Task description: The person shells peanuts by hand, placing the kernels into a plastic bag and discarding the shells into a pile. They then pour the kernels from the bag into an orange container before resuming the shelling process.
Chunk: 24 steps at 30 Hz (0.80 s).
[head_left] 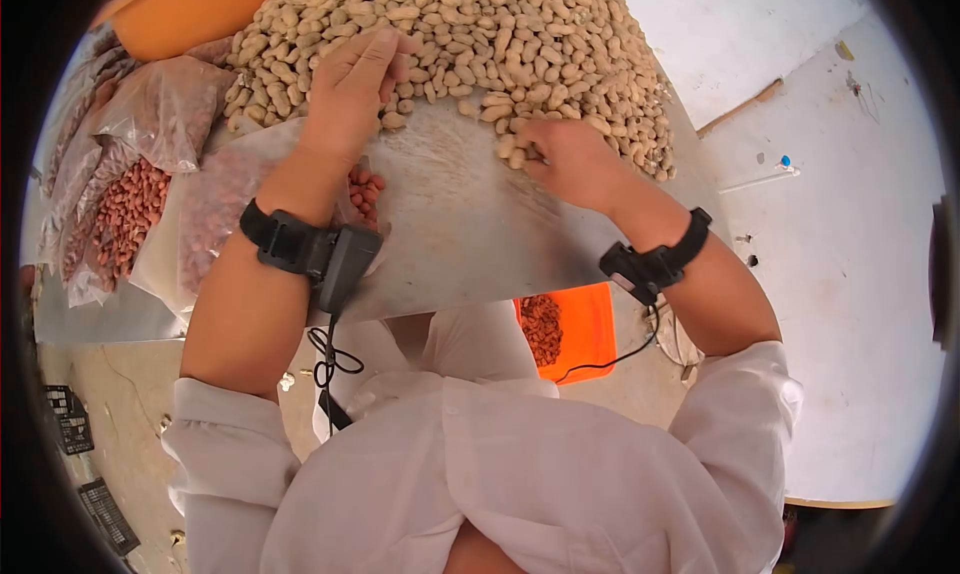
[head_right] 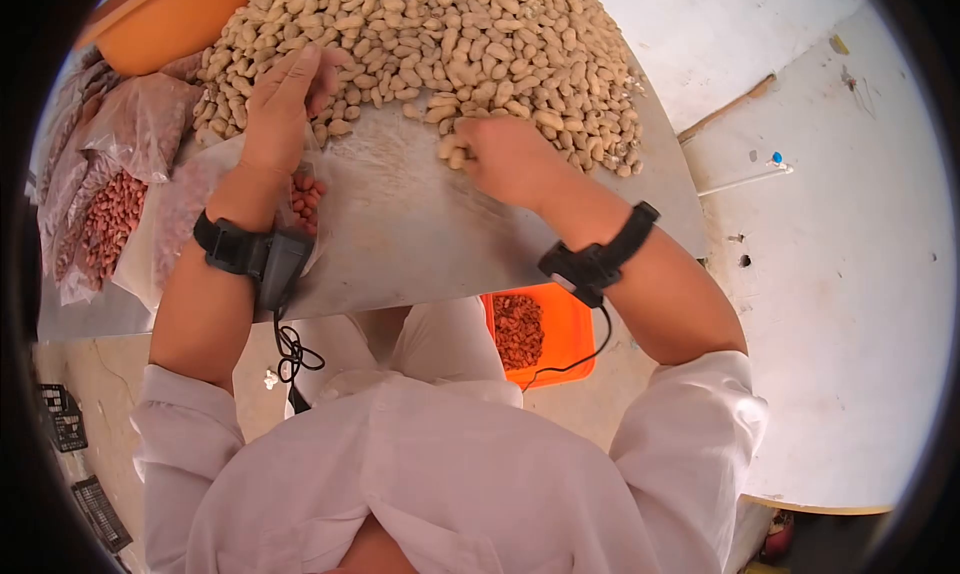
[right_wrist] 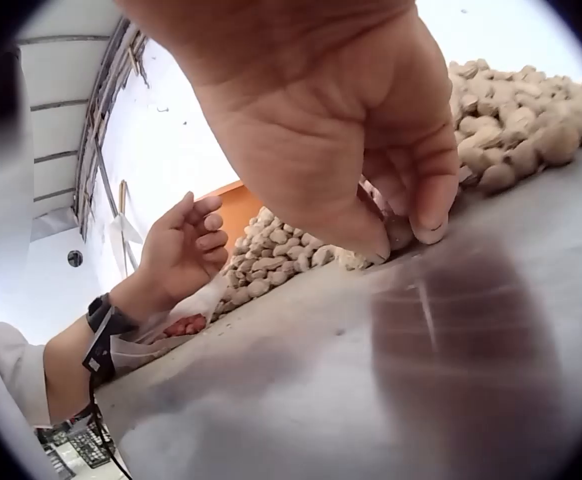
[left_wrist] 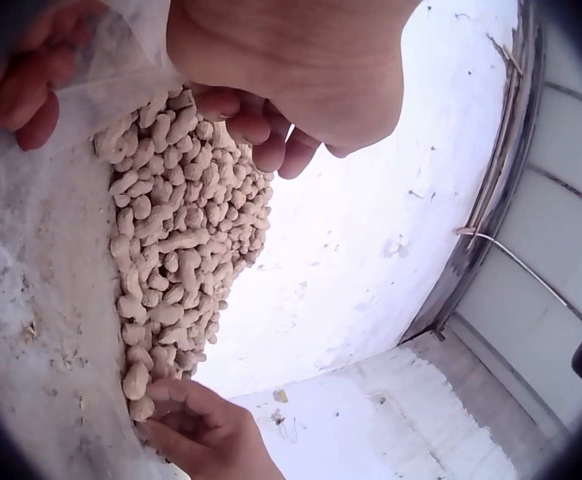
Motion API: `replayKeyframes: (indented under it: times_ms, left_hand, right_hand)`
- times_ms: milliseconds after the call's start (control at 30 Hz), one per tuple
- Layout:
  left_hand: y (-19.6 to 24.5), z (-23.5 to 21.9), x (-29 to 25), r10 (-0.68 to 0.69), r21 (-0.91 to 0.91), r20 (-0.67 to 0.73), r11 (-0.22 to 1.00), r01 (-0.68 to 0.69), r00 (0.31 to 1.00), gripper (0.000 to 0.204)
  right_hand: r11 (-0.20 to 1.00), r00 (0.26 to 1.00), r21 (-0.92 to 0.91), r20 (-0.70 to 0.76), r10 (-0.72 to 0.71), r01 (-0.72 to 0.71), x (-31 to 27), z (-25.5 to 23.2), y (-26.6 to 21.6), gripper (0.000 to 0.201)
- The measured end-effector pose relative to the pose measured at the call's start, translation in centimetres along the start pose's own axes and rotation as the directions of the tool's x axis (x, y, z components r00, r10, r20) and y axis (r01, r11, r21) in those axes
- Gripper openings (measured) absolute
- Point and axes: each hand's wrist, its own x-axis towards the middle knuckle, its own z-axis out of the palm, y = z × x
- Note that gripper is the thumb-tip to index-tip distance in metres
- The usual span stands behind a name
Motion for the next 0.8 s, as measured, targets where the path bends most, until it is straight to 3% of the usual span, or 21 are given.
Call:
replayKeyframes:
  times_ms: [33, 67, 167, 267, 300, 367, 467, 500, 533, 667, 800]
  left_hand:
    - [0.0, 0.0, 0.0, -0.004, -0.006, -0.004, 1.0, 0.004, 1.0, 0.033]
    - [-0.1, 0.0, 0.0, -0.008, -0.011, -0.008, 1.0, 0.008, 1.0, 0.033]
    - [0.2, 0.0, -0.1, -0.043, -0.015, -0.026, 0.999, 0.043, 0.999, 0.028]
    - [-0.1, 0.2, -0.1, -0.044, 0.038, -0.054, 0.998, 0.046, 0.998, 0.022]
    - [0.1, 0.1, -0.1, -0.031, 0.055, -0.041, 0.998, 0.033, 0.999, 0.021]
    - [0.4, 0.2, -0.3, 0.0, 0.09, -0.016, 0.996, 0.001, 1.0, 0.021]
    - [1.5, 0.6, -0.6, -0.073, 0.038, 0.065, 0.997, 0.071, 0.995, 0.021]
    - [1.9, 0.8, -0.6, -0.119, 0.025, 0.1, 0.993, 0.117, 0.988, 0.021]
    - [1.2, 1.2, -0.6, 0.013, 0.026, 0.083, 1.0, -0.016, 0.996, 0.021]
    - [1.1, 1.7, -0.8, -0.102, 0.016, 0.074, 0.995, 0.101, 0.992, 0.02]
    - [0.8, 2.1, -1.1, -0.176, 0.031, 0.121, 0.984, 0.174, 0.977, 0.022]
  right_hand:
    - [0.998, 0.999, 0.049, 0.007, -0.031, 0.031, 1.2, 0.2, -0.7, 0.015]
    - [0.997, 0.999, -0.073, 0.01, -0.032, 0.033, 2.4, 1.0, -0.7, 0.015]
    - [0.979, 0.996, -0.185, 0.01, -0.091, 0.091, 5.2, 0.1, -1.9, 0.018]
    - [0.994, 0.998, 0.096, -0.042, 0.051, -0.047, 6.4, -3.0, -4.3, 0.02]
    - [0.963, 0.993, 0.268, -0.114, 0.013, 0.018, 6.7, -3.0, -4.1, 0.022]
    - [0.806, 0.963, 0.564, -0.268, -0.03, 0.182, 7.2, -2.4, -3.3, 0.026]
    - [0.576, 0.961, 0.795, -0.271, 0.052, 0.193, 7.2, -1.3, -3.2, 0.026]
    - [0.541, 0.965, 0.818, -0.258, 0.041, 0.196, 6.9, -1.3, -3.3, 0.025]
    - [0.505, 0.969, 0.841, -0.244, 0.033, 0.194, 6.5, -1.3, -3.5, 0.023]
    - [0.4, 0.968, 0.889, -0.25, 0.015, 0.223, 6.3, 0.0, -2.2, 0.021]
    - [0.409, 0.962, 0.878, -0.271, -0.004, 0.249, 5.8, 0.7, -1.8, 0.022]
